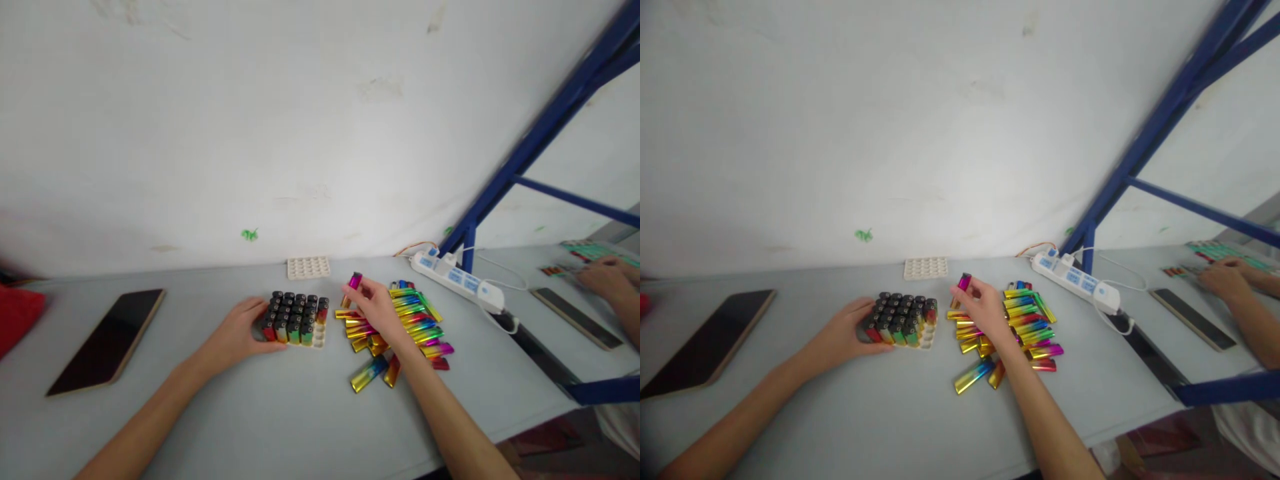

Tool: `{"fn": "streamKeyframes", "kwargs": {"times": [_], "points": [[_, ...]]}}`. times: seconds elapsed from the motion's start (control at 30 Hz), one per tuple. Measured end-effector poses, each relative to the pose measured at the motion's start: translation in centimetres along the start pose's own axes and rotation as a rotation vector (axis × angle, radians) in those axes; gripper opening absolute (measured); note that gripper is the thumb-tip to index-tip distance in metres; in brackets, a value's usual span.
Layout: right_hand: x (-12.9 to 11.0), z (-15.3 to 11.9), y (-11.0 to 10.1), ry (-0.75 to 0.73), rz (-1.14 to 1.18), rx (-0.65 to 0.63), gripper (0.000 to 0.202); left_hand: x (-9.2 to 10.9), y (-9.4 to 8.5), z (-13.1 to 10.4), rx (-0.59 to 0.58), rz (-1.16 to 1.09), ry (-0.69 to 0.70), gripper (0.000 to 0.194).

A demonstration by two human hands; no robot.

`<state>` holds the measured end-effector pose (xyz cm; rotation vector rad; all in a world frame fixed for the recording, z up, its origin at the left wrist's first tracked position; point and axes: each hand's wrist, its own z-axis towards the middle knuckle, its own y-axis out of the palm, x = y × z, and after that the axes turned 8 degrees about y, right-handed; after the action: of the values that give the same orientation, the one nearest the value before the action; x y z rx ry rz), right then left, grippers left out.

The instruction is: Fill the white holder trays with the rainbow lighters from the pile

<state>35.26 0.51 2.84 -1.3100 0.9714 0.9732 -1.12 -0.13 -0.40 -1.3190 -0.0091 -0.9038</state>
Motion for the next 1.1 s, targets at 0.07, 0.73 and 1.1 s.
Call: {"fn": "streamKeyframes", "kwargs": {"times": [0.07,0.73,1.1], "points": [[-0.3,-0.2,0.4,0.022,0.055,-0.036,0.076,-0.5,0.1,-0.2,-0.002,-0.017,-0.012,0.068],[-1.6,-2.3,3.7,0.033,0.105,-0.014,0.068,1.1,-0.1,0.6,0.002,0.011,-0.030,0.066],[-1.5,-2.4,3.4,-0.013,0.016,0.027,0.036,0.7,0.2,0.6,0.006,0.018,-0.032,0.053]]}}
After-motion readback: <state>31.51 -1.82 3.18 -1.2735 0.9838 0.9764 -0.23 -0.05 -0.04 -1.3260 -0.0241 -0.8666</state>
